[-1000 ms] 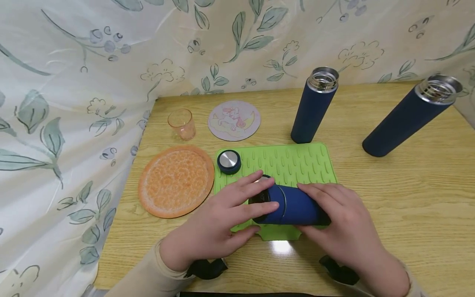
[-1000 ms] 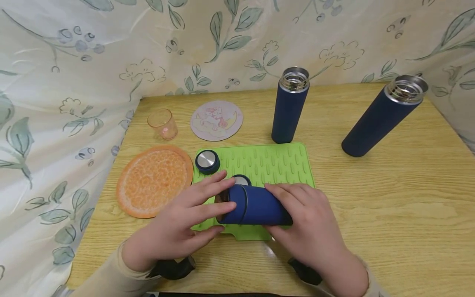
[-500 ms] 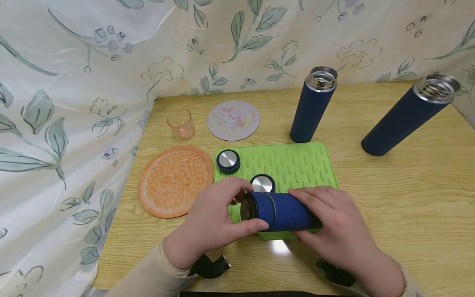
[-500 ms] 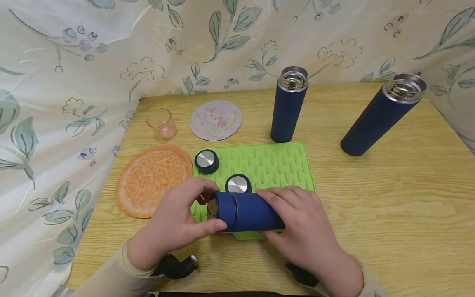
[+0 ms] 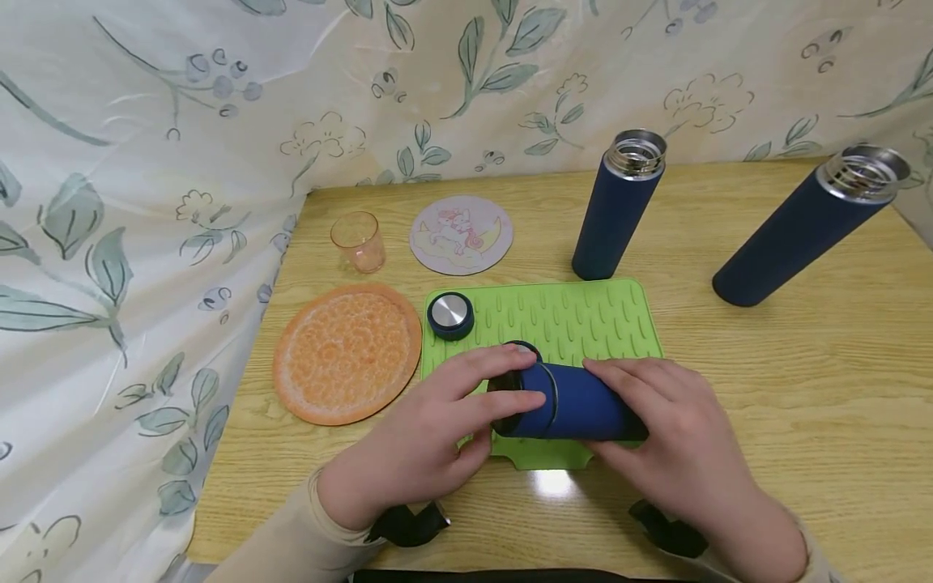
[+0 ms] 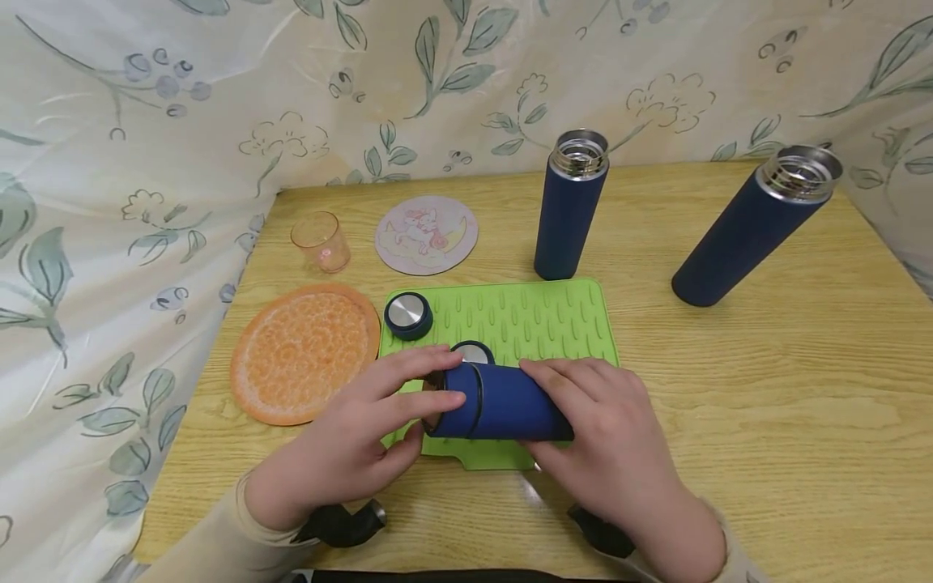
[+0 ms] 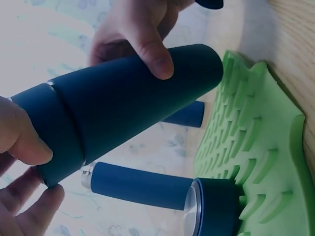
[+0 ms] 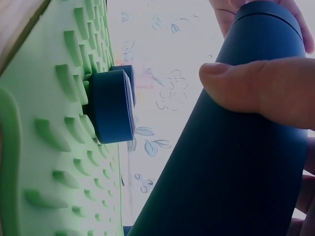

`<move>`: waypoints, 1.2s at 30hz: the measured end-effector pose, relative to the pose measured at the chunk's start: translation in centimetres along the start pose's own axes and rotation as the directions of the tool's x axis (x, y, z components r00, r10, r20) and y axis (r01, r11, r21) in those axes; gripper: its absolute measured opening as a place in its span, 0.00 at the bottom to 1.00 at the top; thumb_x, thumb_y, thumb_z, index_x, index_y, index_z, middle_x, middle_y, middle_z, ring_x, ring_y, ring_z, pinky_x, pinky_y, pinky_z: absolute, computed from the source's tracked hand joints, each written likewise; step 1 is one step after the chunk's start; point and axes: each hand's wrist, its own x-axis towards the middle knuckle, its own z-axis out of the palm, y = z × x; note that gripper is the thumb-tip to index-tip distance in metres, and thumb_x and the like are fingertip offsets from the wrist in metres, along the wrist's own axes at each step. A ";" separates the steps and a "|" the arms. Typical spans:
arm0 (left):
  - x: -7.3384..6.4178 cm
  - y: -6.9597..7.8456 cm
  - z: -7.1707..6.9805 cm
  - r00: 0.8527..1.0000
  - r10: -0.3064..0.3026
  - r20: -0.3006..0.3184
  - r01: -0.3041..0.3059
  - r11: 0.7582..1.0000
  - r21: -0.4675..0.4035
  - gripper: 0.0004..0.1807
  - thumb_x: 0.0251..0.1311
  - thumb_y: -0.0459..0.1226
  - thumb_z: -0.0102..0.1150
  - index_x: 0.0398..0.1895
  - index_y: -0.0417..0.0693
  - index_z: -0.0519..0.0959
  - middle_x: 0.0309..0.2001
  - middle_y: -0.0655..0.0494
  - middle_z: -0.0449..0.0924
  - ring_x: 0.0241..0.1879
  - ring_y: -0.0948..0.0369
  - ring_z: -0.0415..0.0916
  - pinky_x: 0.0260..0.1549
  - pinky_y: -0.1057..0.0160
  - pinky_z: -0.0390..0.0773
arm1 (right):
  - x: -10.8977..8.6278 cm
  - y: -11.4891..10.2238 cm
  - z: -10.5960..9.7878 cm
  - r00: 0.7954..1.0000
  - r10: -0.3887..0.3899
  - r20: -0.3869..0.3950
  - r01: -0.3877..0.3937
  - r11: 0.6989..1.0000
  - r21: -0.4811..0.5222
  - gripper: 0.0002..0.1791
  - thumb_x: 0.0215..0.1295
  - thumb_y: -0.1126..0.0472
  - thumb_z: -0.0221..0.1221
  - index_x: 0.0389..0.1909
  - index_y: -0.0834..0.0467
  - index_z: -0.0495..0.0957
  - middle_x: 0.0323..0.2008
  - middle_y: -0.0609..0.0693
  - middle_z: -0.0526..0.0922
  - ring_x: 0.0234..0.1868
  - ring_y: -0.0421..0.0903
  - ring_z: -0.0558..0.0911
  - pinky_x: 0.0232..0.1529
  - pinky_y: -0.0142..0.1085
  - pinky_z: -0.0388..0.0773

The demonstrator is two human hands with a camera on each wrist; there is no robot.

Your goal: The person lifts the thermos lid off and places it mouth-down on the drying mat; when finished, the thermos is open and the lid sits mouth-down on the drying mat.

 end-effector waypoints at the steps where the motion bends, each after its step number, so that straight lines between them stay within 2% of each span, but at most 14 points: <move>1: 0.0 0.0 0.0 1.000 -0.007 -0.007 0.007 1.000 -0.009 0.35 0.54 0.21 0.69 0.67 0.51 0.83 0.74 0.44 0.78 0.74 0.49 0.77 0.73 0.54 0.79 | 0.0 0.0 0.0 1.000 0.003 0.005 -0.003 1.000 0.002 0.48 0.32 0.56 0.89 0.64 0.56 0.87 0.53 0.54 0.92 0.52 0.55 0.88 0.55 0.47 0.75; 3: 0.0 0.0 0.0 0.999 -0.040 -0.012 0.039 0.999 -0.026 0.35 0.54 0.23 0.71 0.68 0.50 0.82 0.73 0.44 0.78 0.72 0.50 0.78 0.69 0.55 0.82 | 0.0 -0.1 0.0 1.000 0.009 0.016 -0.009 1.000 0.005 0.49 0.32 0.56 0.89 0.65 0.55 0.87 0.53 0.53 0.92 0.53 0.54 0.88 0.56 0.47 0.75; 6: 0.0 0.2 -0.1 0.993 -0.121 -0.006 0.120 0.992 -0.046 0.37 0.50 0.29 0.76 0.69 0.51 0.82 0.70 0.47 0.80 0.68 0.53 0.81 0.63 0.57 0.85 | -0.1 -0.2 0.1 1.000 0.009 0.020 -0.010 1.000 0.009 0.49 0.32 0.57 0.90 0.65 0.54 0.87 0.53 0.52 0.92 0.53 0.54 0.88 0.55 0.48 0.75; 11: 0.0 0.4 -0.1 0.963 -0.267 0.016 0.268 0.962 -0.059 0.38 0.47 0.41 0.81 0.67 0.53 0.82 0.57 0.56 0.84 0.53 0.62 0.84 0.48 0.63 0.87 | -0.1 -0.3 0.2 1.000 -0.008 0.018 0.008 1.000 0.016 0.48 0.32 0.57 0.89 0.64 0.54 0.87 0.54 0.51 0.92 0.53 0.53 0.88 0.53 0.49 0.75; 13: 0.0 0.5 -0.1 0.943 -0.331 0.031 0.332 0.940 -0.083 0.36 0.49 0.45 0.82 0.65 0.52 0.82 0.52 0.58 0.84 0.47 0.66 0.83 0.45 0.64 0.87 | -0.1 -0.4 0.2 1.000 -0.008 0.023 0.007 1.000 0.019 0.48 0.32 0.58 0.89 0.64 0.54 0.87 0.54 0.50 0.92 0.54 0.53 0.88 0.53 0.49 0.76; 17: 0.0 0.7 -0.1 0.876 -0.477 0.073 0.483 0.865 -0.135 0.29 0.58 0.52 0.79 0.59 0.52 0.83 0.43 0.63 0.86 0.40 0.71 0.82 0.41 0.60 0.88 | -0.2 -0.6 0.3 0.999 0.002 0.036 -0.003 1.000 0.023 0.48 0.31 0.58 0.90 0.64 0.53 0.88 0.55 0.49 0.92 0.54 0.52 0.88 0.52 0.50 0.77; 19: 0.0 0.7 -0.1 0.855 -0.512 0.078 0.518 0.847 -0.120 0.29 0.60 0.55 0.76 0.59 0.52 0.83 0.43 0.63 0.87 0.40 0.69 0.83 0.40 0.59 0.88 | -0.2 -0.6 0.3 0.999 0.007 0.042 -0.008 1.000 0.020 0.48 0.31 0.57 0.90 0.64 0.53 0.87 0.55 0.49 0.92 0.55 0.52 0.88 0.52 0.50 0.77; 20: 0.0 0.6 -0.1 0.857 -0.511 0.075 0.516 0.850 -0.108 0.30 0.60 0.56 0.75 0.60 0.52 0.83 0.46 0.63 0.88 0.44 0.67 0.85 0.43 0.57 0.88 | -0.2 -0.6 0.3 0.999 0.005 0.040 -0.006 1.000 0.017 0.48 0.32 0.57 0.90 0.64 0.53 0.87 0.55 0.49 0.92 0.54 0.52 0.88 0.52 0.50 0.77; 22: -0.1 0.5 -0.1 0.885 -0.461 0.066 0.465 0.882 -0.074 0.37 0.58 0.58 0.77 0.66 0.52 0.81 0.56 0.59 0.88 0.55 0.62 0.85 0.51 0.53 0.88 | -0.2 -0.5 0.3 1.000 0.000 0.031 0.000 1.000 0.015 0.48 0.32 0.56 0.90 0.64 0.54 0.87 0.54 0.50 0.92 0.54 0.52 0.89 0.53 0.50 0.77; 25: -0.2 0.3 -0.1 0.958 -0.283 0.042 0.285 0.957 -0.045 0.47 0.55 0.55 0.84 0.75 0.50 0.76 0.73 0.50 0.79 0.72 0.52 0.77 0.66 0.47 0.83 | -0.2 -0.2 0.2 1.000 -0.009 0.011 0.009 1.000 0.007 0.49 0.31 0.56 0.90 0.64 0.55 0.87 0.53 0.51 0.92 0.52 0.52 0.89 0.54 0.47 0.77; 27: -0.2 0.1 0.0 0.987 -0.154 0.040 0.156 0.986 -0.052 0.49 0.53 0.47 0.87 0.77 0.50 0.74 0.79 0.46 0.73 0.79 0.47 0.71 0.73 0.46 0.78 | -0.2 0.0 0.1 1.000 -0.013 0.000 0.013 1.000 0.002 0.48 0.31 0.56 0.89 0.64 0.56 0.87 0.52 0.52 0.92 0.52 0.53 0.89 0.55 0.46 0.76; 30: -0.2 0.1 0.2 0.999 -0.019 0.034 0.020 0.999 -0.038 0.44 0.54 0.30 0.82 0.76 0.47 0.76 0.80 0.41 0.72 0.81 0.43 0.69 0.77 0.47 0.74 | -0.2 0.2 0.0 1.000 -0.012 -0.007 0.012 1.000 -0.013 0.48 0.31 0.56 0.89 0.63 0.56 0.87 0.52 0.53 0.92 0.51 0.54 0.89 0.54 0.46 0.76; 33: -0.1 0.1 0.4 1.000 0.010 0.028 -0.010 1.000 -0.019 0.42 0.52 0.20 0.72 0.74 0.46 0.78 0.78 0.41 0.74 0.80 0.43 0.71 0.77 0.49 0.75 | -0.3 0.1 -0.1 1.000 -0.003 -0.002 0.003 1.000 -0.016 0.49 0.31 0.56 0.89 0.64 0.56 0.87 0.52 0.53 0.92 0.51 0.55 0.89 0.53 0.46 0.76; 36: -0.1 0.1 0.4 1.000 -0.001 0.006 0.001 1.000 -0.018 0.40 0.50 0.18 0.68 0.70 0.44 0.78 0.76 0.41 0.76 0.78 0.45 0.74 0.75 0.51 0.77 | -0.3 0.0 -0.1 1.000 0.009 0.009 -0.009 1.000 -0.012 0.49 0.31 0.56 0.89 0.64 0.55 0.87 0.52 0.53 0.92 0.52 0.55 0.88 0.54 0.47 0.76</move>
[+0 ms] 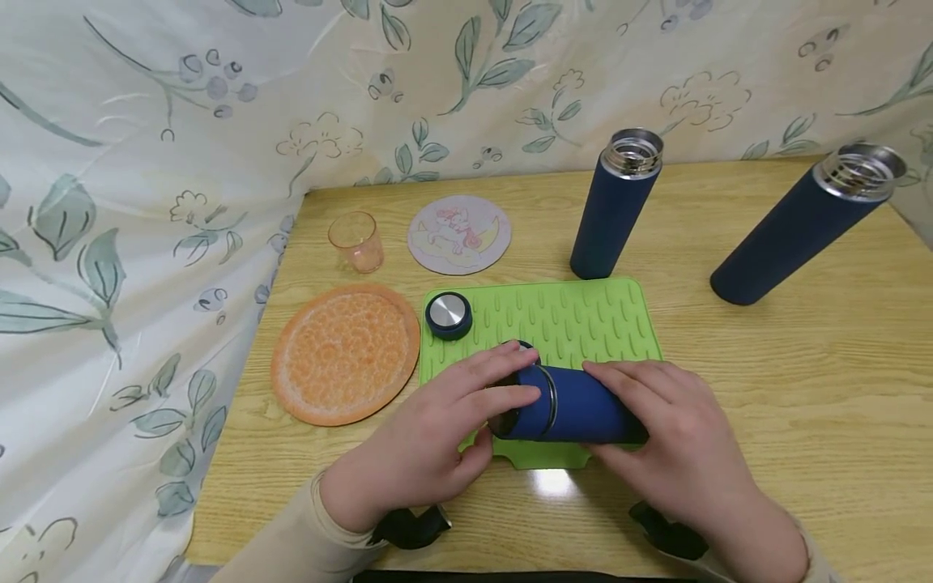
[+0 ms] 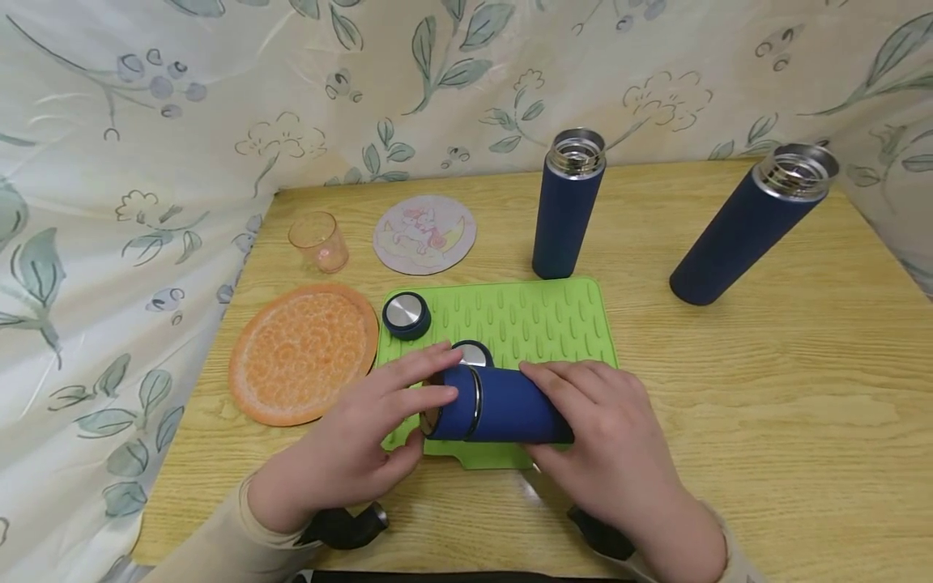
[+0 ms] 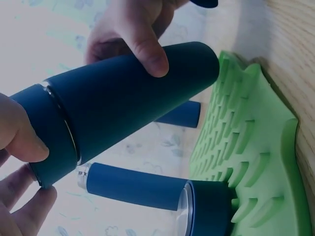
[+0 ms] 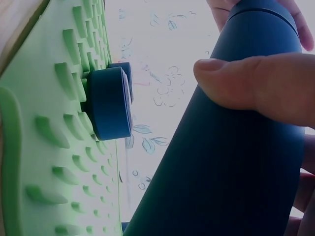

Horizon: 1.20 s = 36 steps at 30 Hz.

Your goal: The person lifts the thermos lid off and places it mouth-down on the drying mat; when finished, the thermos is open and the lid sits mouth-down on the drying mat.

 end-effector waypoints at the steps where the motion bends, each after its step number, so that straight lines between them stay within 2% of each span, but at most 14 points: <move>1: 0.0 0.0 0.0 1.000 -0.003 -0.009 0.003 1.000 -0.002 0.39 0.49 0.17 0.69 0.68 0.44 0.78 0.76 0.41 0.77 0.77 0.45 0.75 0.75 0.51 0.77 | 0.0 0.0 0.0 1.000 0.003 0.002 -0.003 1.000 0.001 0.49 0.31 0.56 0.89 0.65 0.55 0.87 0.53 0.53 0.92 0.52 0.54 0.88 0.54 0.47 0.75; 6: 0.0 0.0 -0.1 0.999 -0.036 -0.026 0.036 0.999 -0.016 0.35 0.48 0.22 0.72 0.63 0.44 0.78 0.73 0.44 0.78 0.74 0.49 0.77 0.71 0.53 0.80 | 0.0 -0.2 0.1 1.000 0.012 0.004 -0.012 1.000 0.003 0.48 0.31 0.56 0.89 0.64 0.55 0.87 0.52 0.53 0.92 0.52 0.54 0.88 0.54 0.46 0.75; 11: -0.2 0.0 -0.2 0.989 -0.142 -0.045 0.140 0.989 -0.039 0.37 0.51 0.33 0.79 0.68 0.45 0.80 0.70 0.47 0.82 0.68 0.52 0.82 0.65 0.53 0.85 | 0.0 -0.3 0.1 1.000 0.012 -0.001 -0.012 1.000 0.000 0.48 0.31 0.56 0.89 0.64 0.55 0.88 0.52 0.53 0.92 0.52 0.55 0.88 0.53 0.47 0.75; 14: -0.3 -0.1 0.0 0.976 -0.203 -0.083 0.198 0.978 -0.072 0.38 0.51 0.39 0.82 0.68 0.46 0.80 0.65 0.48 0.86 0.61 0.54 0.85 0.54 0.57 0.88 | 0.0 -0.3 0.1 1.000 0.020 0.001 -0.020 1.000 -0.008 0.48 0.31 0.56 0.89 0.64 0.55 0.88 0.52 0.53 0.92 0.52 0.55 0.88 0.52 0.49 0.76; 18: -0.3 -0.2 0.2 0.963 -0.240 -0.121 0.226 0.967 -0.113 0.37 0.51 0.41 0.83 0.66 0.47 0.81 0.60 0.50 0.88 0.53 0.57 0.85 0.43 0.64 0.87 | 0.0 -0.3 0.0 1.000 0.024 0.001 -0.024 1.000 -0.011 0.48 0.31 0.56 0.90 0.64 0.54 0.88 0.52 0.53 0.92 0.52 0.55 0.88 0.52 0.49 0.76; 20: -0.3 -0.2 0.3 0.956 -0.258 -0.140 0.241 0.962 -0.130 0.36 0.50 0.41 0.82 0.65 0.46 0.82 0.57 0.51 0.88 0.50 0.59 0.83 0.42 0.63 0.87 | -0.1 -0.3 0.0 1.000 0.020 -0.005 -0.020 1.000 -0.014 0.48 0.30 0.57 0.90 0.63 0.55 0.88 0.52 0.54 0.92 0.52 0.56 0.88 0.52 0.49 0.76; 24: -0.4 -0.2 0.0 0.926 -0.329 -0.186 0.297 0.938 -0.178 0.34 0.49 0.40 0.81 0.62 0.45 0.82 0.50 0.53 0.86 0.44 0.60 0.78 0.42 0.62 0.85 | -0.3 0.2 -0.3 0.999 0.027 -0.033 -0.028 0.999 -0.026 0.49 0.28 0.59 0.89 0.63 0.56 0.88 0.52 0.55 0.91 0.51 0.57 0.87 0.53 0.47 0.75; 26: -0.4 -0.2 -0.2 0.912 -0.362 -0.191 0.328 0.926 -0.184 0.33 0.48 0.40 0.81 0.62 0.45 0.83 0.50 0.53 0.85 0.43 0.60 0.76 0.43 0.61 0.84 | -0.4 0.6 -0.6 0.997 0.049 -0.052 -0.050 0.998 -0.026 0.50 0.27 0.59 0.89 0.63 0.57 0.87 0.53 0.56 0.91 0.51 0.58 0.87 0.56 0.41 0.74; 28: -0.3 -0.2 -0.1 0.909 -0.384 -0.160 0.359 0.918 -0.166 0.34 0.49 0.40 0.82 0.63 0.46 0.83 0.52 0.54 0.85 0.46 0.61 0.78 0.44 0.61 0.85 | -0.6 1.1 -1.1 0.995 0.076 -0.070 -0.078 0.997 -0.015 0.50 0.27 0.61 0.88 0.64 0.59 0.87 0.53 0.58 0.91 0.52 0.60 0.87 0.62 0.31 0.71; 31: 0.0 -0.1 0.4 0.918 -0.388 -0.078 0.378 0.919 -0.115 0.35 0.51 0.43 0.84 0.65 0.48 0.83 0.57 0.56 0.86 0.54 0.61 0.82 0.51 0.60 0.87 | -1.0 2.0 -1.9 0.984 0.151 -0.094 -0.152 0.988 -0.006 0.51 0.27 0.61 0.87 0.65 0.60 0.86 0.54 0.61 0.90 0.53 0.63 0.86 0.66 0.18 0.59; 33: 0.3 0.0 1.0 0.930 -0.368 -0.022 0.366 0.928 -0.071 0.36 0.52 0.46 0.85 0.66 0.49 0.83 0.60 0.56 0.85 0.58 0.61 0.83 0.55 0.59 0.87 | -1.2 2.6 -2.6 0.970 0.216 -0.111 -0.218 0.976 -0.012 0.53 0.27 0.62 0.86 0.67 0.59 0.85 0.55 0.64 0.89 0.54 0.66 0.85 0.66 0.18 0.56; 36: 0.9 0.0 2.2 0.945 -0.322 0.053 0.323 0.947 0.000 0.36 0.54 0.48 0.84 0.66 0.50 0.83 0.60 0.57 0.84 0.59 0.60 0.83 0.59 0.59 0.85 | -1.5 3.2 -3.6 0.930 0.333 -0.154 -0.340 0.940 -0.019 0.56 0.26 0.65 0.87 0.70 0.59 0.83 0.56 0.68 0.88 0.55 0.70 0.83 0.62 0.17 0.54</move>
